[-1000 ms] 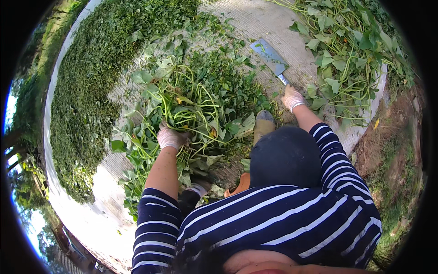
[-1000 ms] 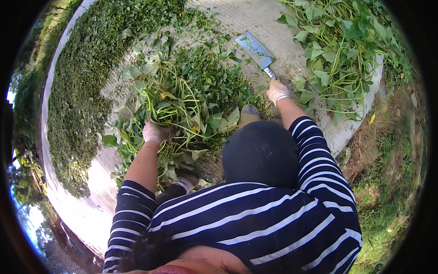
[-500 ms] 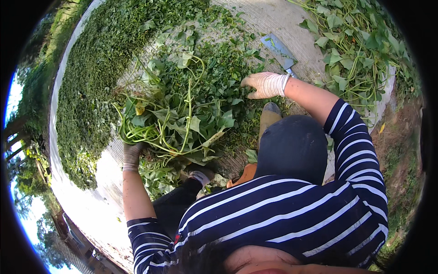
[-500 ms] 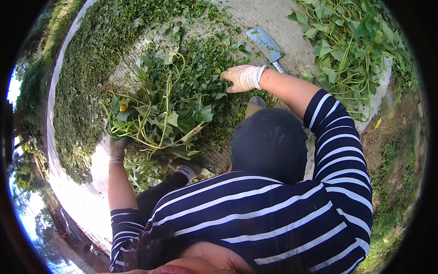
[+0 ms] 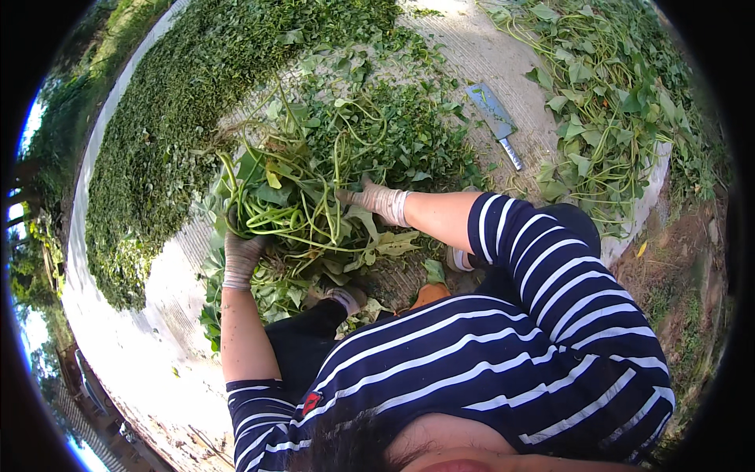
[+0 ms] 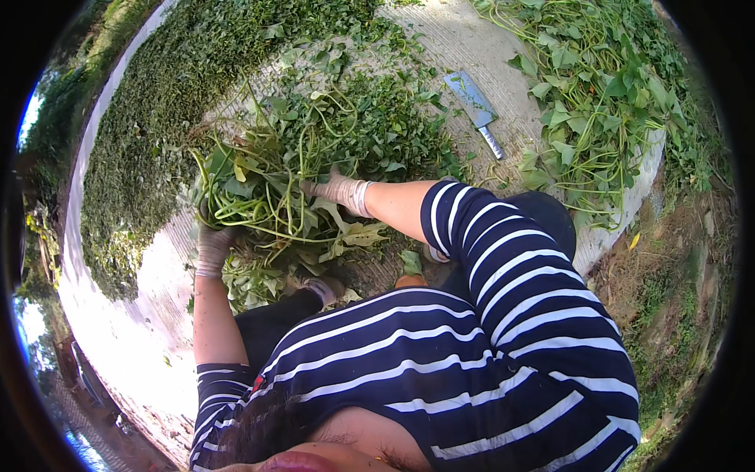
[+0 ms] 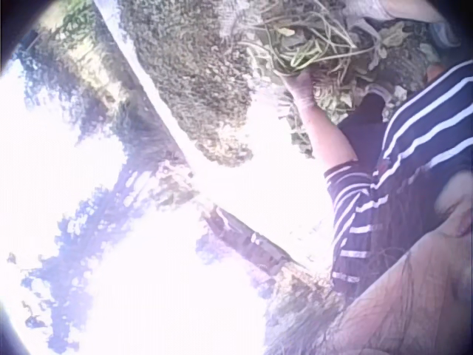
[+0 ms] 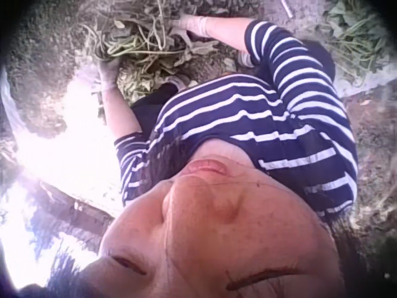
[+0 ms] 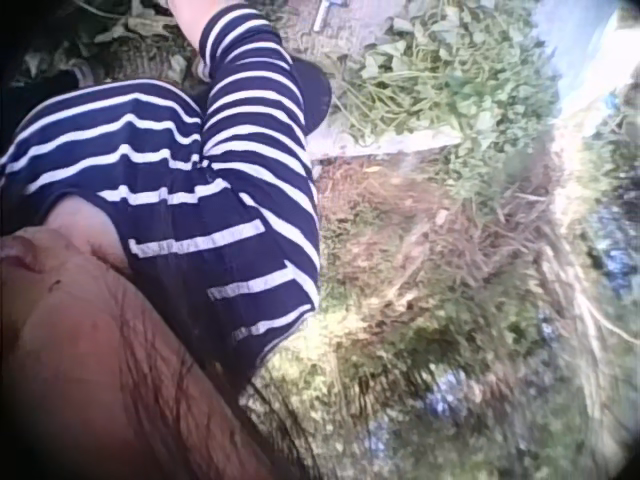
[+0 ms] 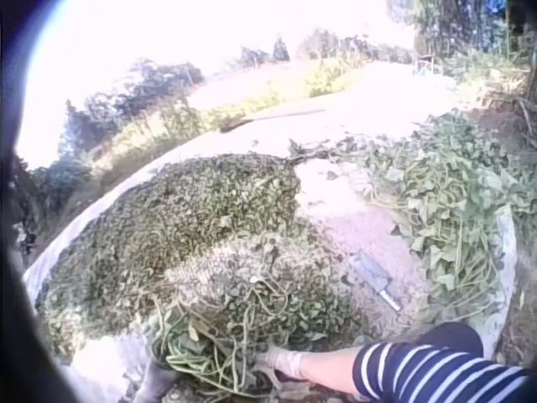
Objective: The person sits on a small stool and uses a large knife to chop leafy green vegetables on a white tarp. They gather the chopped pieces, then use a hoe to rake the vegetables into a pile before resuming chopping.
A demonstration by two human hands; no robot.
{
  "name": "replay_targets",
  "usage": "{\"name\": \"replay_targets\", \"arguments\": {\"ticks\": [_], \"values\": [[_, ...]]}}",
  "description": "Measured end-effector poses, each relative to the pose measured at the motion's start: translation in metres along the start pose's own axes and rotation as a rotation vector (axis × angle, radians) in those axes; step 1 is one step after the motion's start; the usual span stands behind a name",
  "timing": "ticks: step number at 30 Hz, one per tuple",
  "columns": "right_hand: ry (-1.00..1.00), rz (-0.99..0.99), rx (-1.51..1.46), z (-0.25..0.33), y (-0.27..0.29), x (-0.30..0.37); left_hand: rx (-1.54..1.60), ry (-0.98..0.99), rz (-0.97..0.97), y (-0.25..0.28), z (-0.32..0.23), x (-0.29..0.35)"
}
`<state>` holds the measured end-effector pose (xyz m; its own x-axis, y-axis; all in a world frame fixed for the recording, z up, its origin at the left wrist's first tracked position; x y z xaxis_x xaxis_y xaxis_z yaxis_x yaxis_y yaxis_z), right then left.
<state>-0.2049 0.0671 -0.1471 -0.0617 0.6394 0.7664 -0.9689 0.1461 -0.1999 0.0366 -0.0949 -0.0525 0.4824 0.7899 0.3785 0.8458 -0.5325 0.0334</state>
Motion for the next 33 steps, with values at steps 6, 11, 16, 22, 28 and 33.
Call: {"name": "replay_targets", "arguments": {"ticks": [6,11,16,22,28,33], "values": [[-0.01,-0.375,-0.785,-0.02,-0.007,-0.049,-0.272,0.079,0.265,-0.046,0.009,0.045],[-0.017,-0.147,-0.847,-0.024,-0.03,-0.072,0.221,0.415,0.257,-0.048,0.011,0.075],[0.44,-0.218,-0.123,0.052,-0.038,-0.073,-0.422,0.195,-0.062,-0.003,-0.038,0.092],[0.317,-0.212,-0.003,0.025,-0.016,-0.094,-0.613,0.092,0.307,-0.055,0.001,0.033],[0.124,-0.293,-0.932,-0.099,0.067,-0.17,-1.036,0.269,0.804,-0.159,0.153,-0.048],[0.042,-0.116,0.791,-0.062,0.107,-0.151,-1.218,0.295,0.859,-0.17,0.172,-0.068]]}}
Point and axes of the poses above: each hand's wrist, its own x-axis away from the middle knuckle, its own y-axis out of the back of the hand, z = x × y, the point moved 8 cm from there along -x, towards the middle knuckle, and after that the axes turned 2 degrees about -z, right-handed, at the moved point
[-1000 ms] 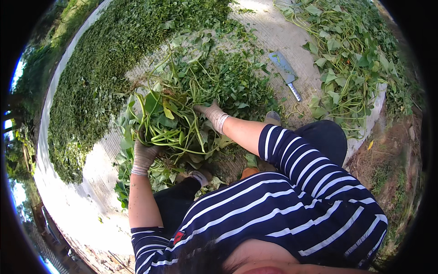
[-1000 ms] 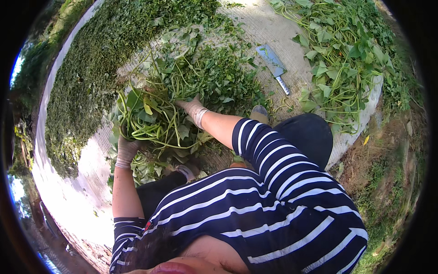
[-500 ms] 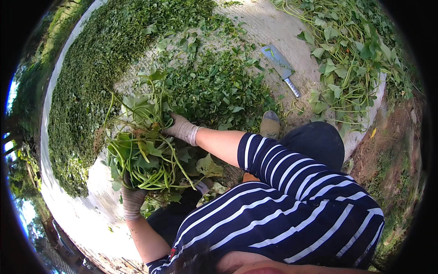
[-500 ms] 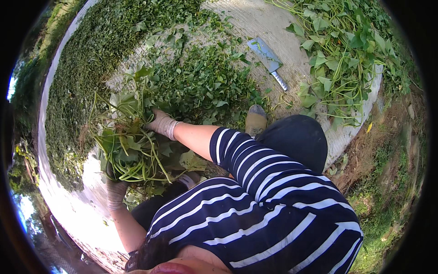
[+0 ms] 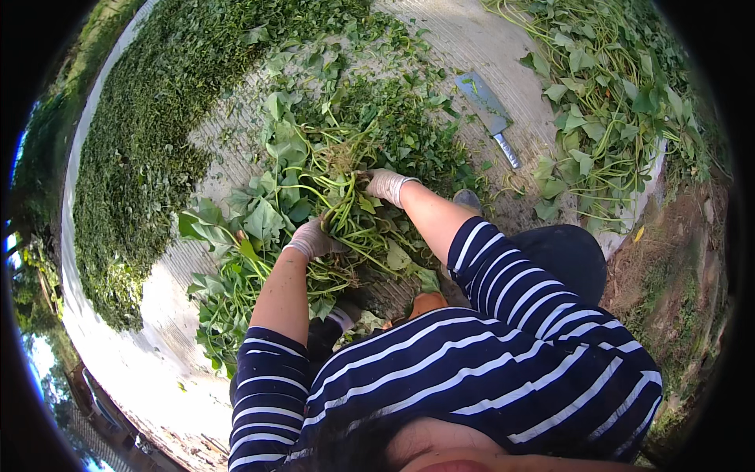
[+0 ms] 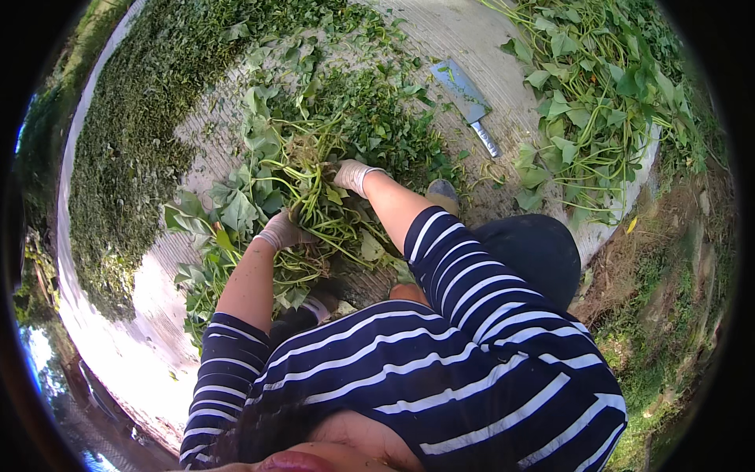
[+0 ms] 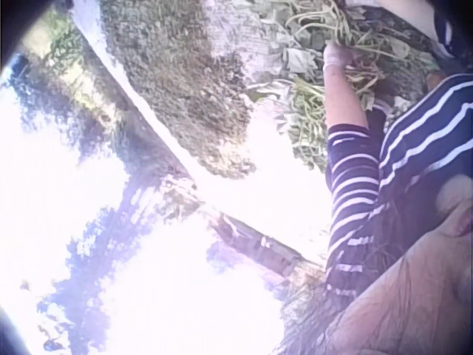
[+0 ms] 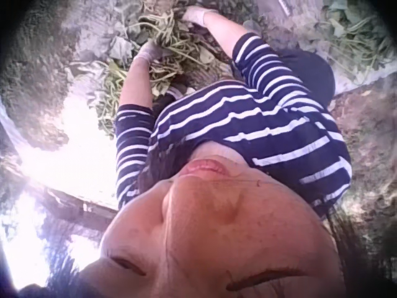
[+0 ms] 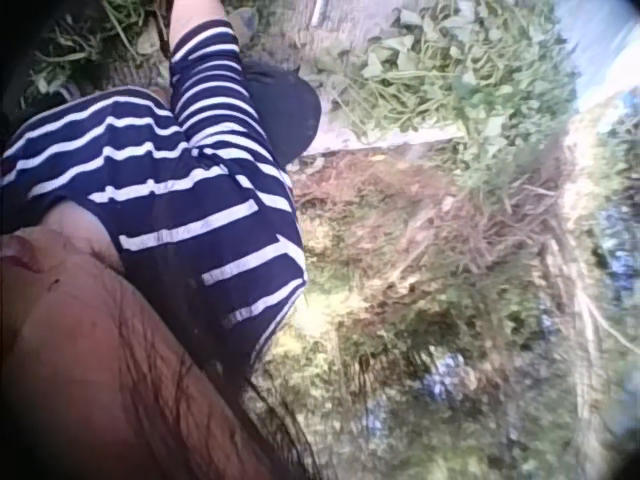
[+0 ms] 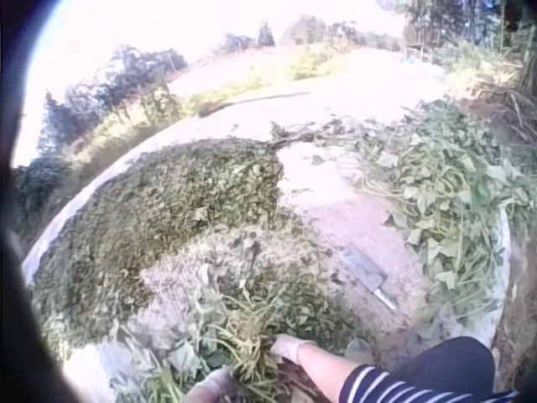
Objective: The person sits on a small stool and uses a large knife to chop leafy green vegetables on a white tarp. They gather the chopped pieces, then use a hoe to rake the vegetables into a pile before resuming chopping.
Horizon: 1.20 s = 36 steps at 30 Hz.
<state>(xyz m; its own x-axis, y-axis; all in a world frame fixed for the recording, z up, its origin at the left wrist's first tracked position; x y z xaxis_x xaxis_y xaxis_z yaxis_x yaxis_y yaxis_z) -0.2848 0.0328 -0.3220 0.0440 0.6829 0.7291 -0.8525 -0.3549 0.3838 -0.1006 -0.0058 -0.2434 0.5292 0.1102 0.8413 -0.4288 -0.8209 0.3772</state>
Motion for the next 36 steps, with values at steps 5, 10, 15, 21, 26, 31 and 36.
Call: {"name": "replay_targets", "arguments": {"ticks": [5,10,15,21,26,31,36], "values": [[-0.002,-0.042,-0.111,0.035,0.113,0.071,0.136,-0.163,-0.009,0.0,0.008,-0.008],[-0.245,-0.283,0.149,0.05,0.129,0.094,0.194,-0.16,-0.194,0.005,0.009,0.0],[0.296,-0.039,0.114,0.153,0.111,0.1,0.084,-0.084,-0.08,0.012,-0.007,0.035],[0.631,0.052,1.206,0.197,-0.018,0.157,0.007,-0.291,0.012,0.022,-0.006,0.029],[0.479,-0.119,1.163,0.189,-0.034,0.123,0.251,-0.241,-0.19,0.025,0.019,0.011],[0.334,-0.08,1.193,0.189,-0.018,0.097,0.579,-0.034,-0.594,0.05,0.021,0.082],[0.407,-0.036,1.119,0.204,-0.014,0.091,-0.313,-0.111,-0.904,0.036,-0.059,0.171]]}}
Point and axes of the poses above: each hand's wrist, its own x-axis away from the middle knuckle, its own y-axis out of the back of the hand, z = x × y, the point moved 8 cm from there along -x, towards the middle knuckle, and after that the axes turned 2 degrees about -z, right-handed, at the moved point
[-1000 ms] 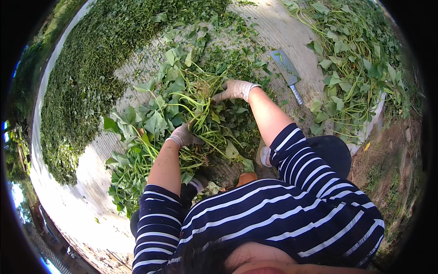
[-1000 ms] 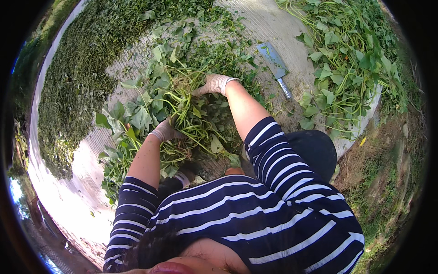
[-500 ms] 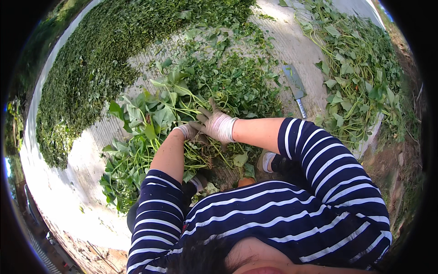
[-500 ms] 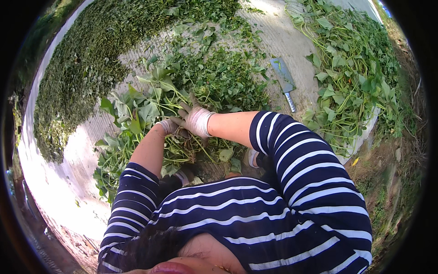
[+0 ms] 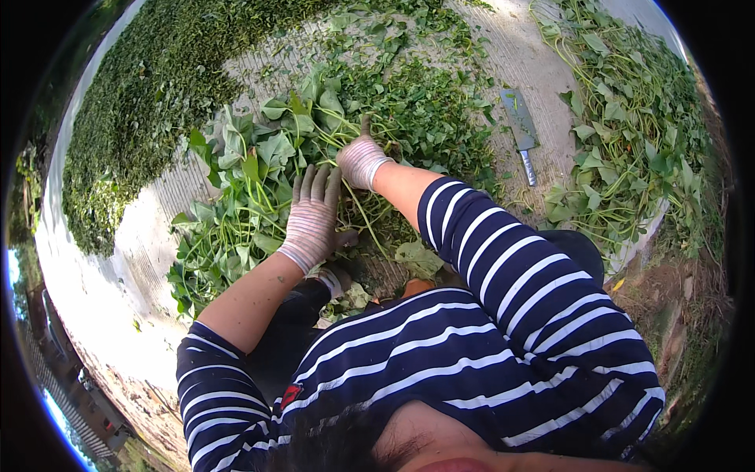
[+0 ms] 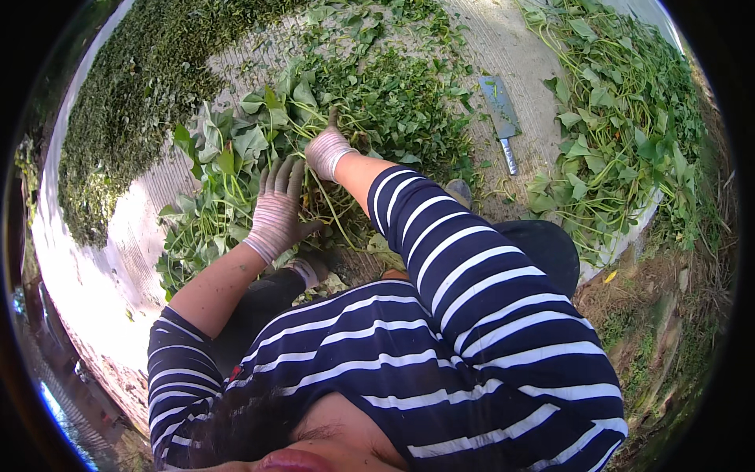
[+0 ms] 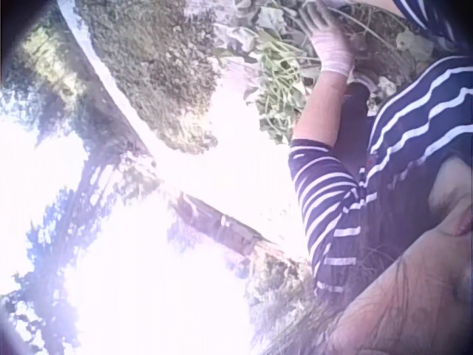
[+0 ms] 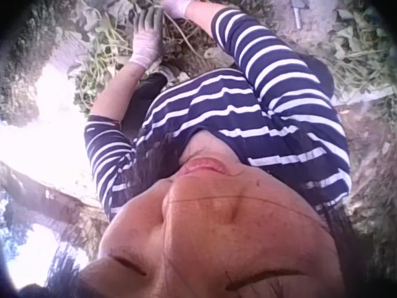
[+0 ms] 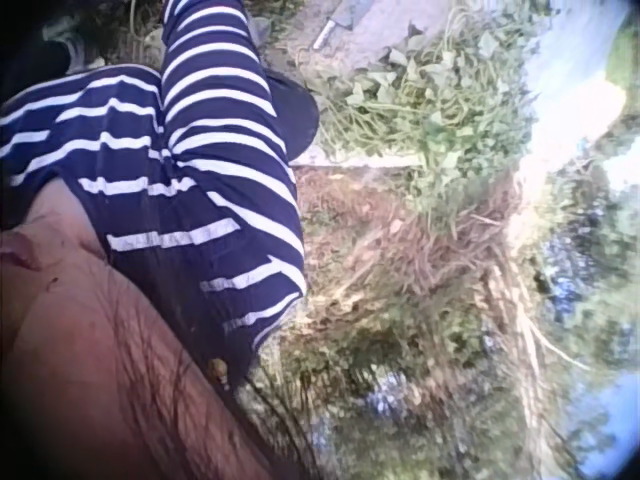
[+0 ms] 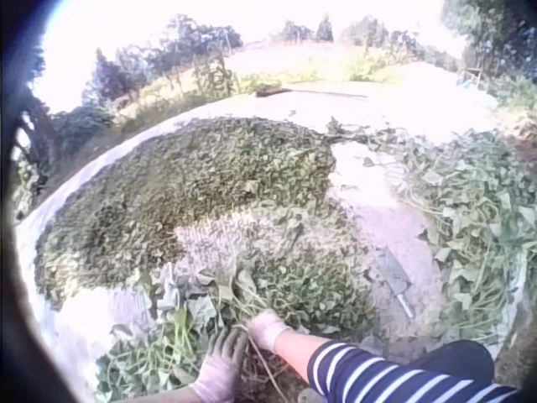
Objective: The person sits on a small stool and uses a large knife to chop leafy green vegetables on a white tarp. They gather the chopped pieces, then use a hoe to rake the vegetables into a pile before resuming chopping.
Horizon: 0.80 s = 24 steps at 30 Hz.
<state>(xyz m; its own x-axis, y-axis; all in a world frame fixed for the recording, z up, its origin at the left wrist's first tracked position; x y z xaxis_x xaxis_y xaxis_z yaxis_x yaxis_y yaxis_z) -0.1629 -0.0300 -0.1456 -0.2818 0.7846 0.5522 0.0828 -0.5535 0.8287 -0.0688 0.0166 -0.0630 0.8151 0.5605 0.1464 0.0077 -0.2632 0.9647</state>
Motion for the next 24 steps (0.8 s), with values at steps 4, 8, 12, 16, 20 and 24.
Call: {"name": "replay_targets", "arguments": {"ticks": [4,8,12,16,20,24], "values": [[0.055,-0.006,-0.123,0.004,0.006,-0.005,-0.204,-0.058,0.12,-0.063,-0.05,0.009],[0.073,0.025,-0.191,-0.008,0.001,0.004,-0.136,0.04,-0.228,-0.069,-0.032,-0.003],[0.031,0.078,-0.56,-0.026,-0.024,0.016,-0.181,0.011,-0.264,-0.054,-0.018,-0.008],[-0.03,0.187,-0.711,-0.029,-0.06,0.016,-0.035,0.056,-0.042,-0.058,-0.007,-0.032],[0.015,0.297,-0.55,-0.021,-0.066,0.01,-0.01,0.103,0.176,-0.077,0.003,-0.047],[-0.075,-0.053,-0.477,-0.027,-0.033,0.034,-0.142,0.108,0.32,-0.091,0.022,-0.07]]}}
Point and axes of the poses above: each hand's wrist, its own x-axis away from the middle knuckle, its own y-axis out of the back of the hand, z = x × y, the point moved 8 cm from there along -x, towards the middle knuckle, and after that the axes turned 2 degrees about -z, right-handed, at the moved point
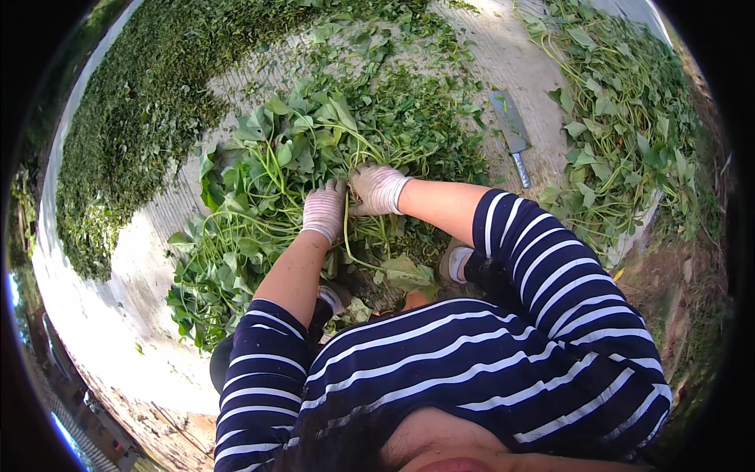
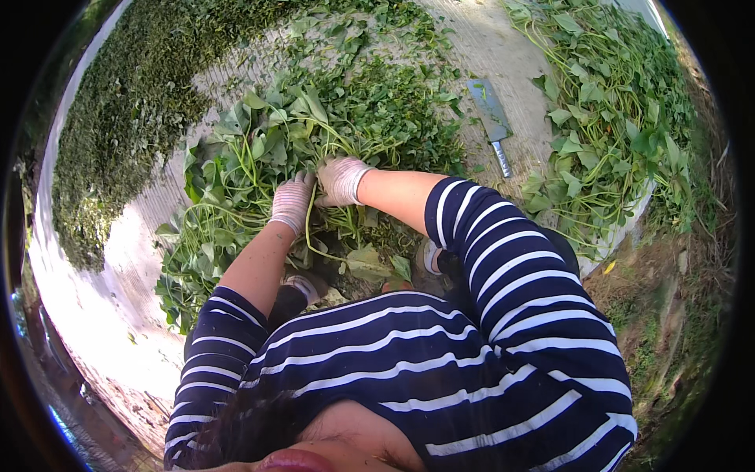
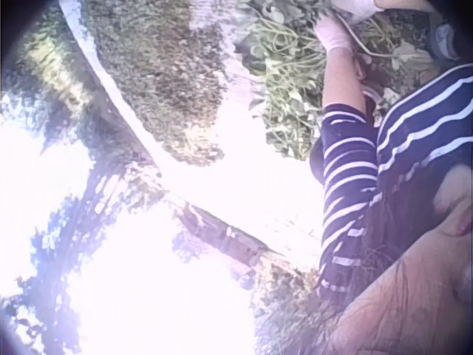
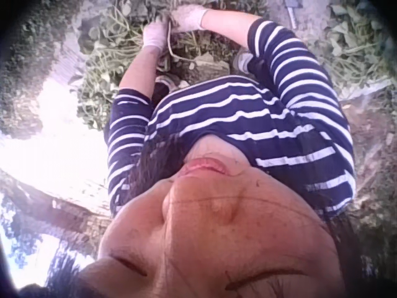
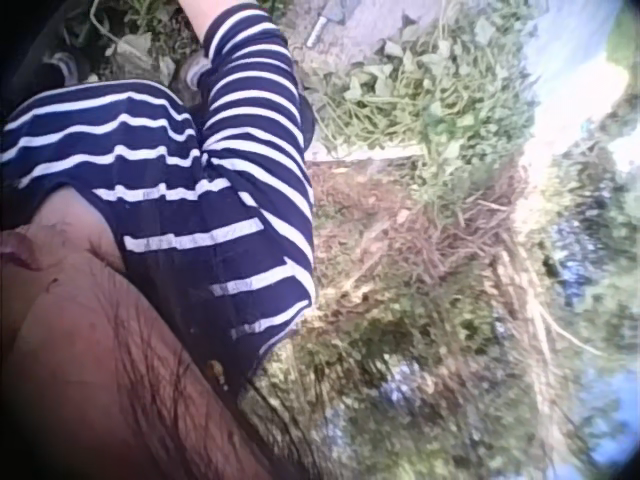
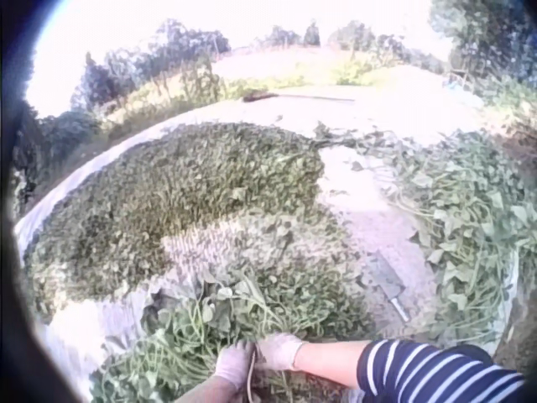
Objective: The person sits on a small stool and uses a large knife to chop leafy green vegetables on a white tarp. They gather the chopped pieces, then use a hoe to rake the vegetables into a pile before resuming chopping.
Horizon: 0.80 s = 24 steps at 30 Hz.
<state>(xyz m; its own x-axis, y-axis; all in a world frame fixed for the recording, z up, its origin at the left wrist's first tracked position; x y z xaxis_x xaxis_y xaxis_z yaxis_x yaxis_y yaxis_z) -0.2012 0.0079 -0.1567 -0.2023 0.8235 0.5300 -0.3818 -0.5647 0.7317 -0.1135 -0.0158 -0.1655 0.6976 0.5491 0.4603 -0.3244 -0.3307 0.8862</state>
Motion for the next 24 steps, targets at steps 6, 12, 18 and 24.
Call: {"name": "replay_targets", "arguments": {"ticks": [6,12,18,24], "values": [[0.467,-0.068,0.562,0.04,-0.064,0.063,0.145,-0.11,0.39,-0.014,0.028,-0.053],[0.264,-0.435,0.68,-0.001,-0.021,-0.003,0.075,-0.466,0.486,-0.021,0.032,-0.066],[0.373,-0.325,0.472,-0.008,0.01,0.002,0.526,-0.014,0.654,-0.054,0.031,-0.055],[0.227,0.097,0.402,0.002,-0.004,-0.053,0.408,0.031,0.521,-0.031,0.029,-0.054]]}}
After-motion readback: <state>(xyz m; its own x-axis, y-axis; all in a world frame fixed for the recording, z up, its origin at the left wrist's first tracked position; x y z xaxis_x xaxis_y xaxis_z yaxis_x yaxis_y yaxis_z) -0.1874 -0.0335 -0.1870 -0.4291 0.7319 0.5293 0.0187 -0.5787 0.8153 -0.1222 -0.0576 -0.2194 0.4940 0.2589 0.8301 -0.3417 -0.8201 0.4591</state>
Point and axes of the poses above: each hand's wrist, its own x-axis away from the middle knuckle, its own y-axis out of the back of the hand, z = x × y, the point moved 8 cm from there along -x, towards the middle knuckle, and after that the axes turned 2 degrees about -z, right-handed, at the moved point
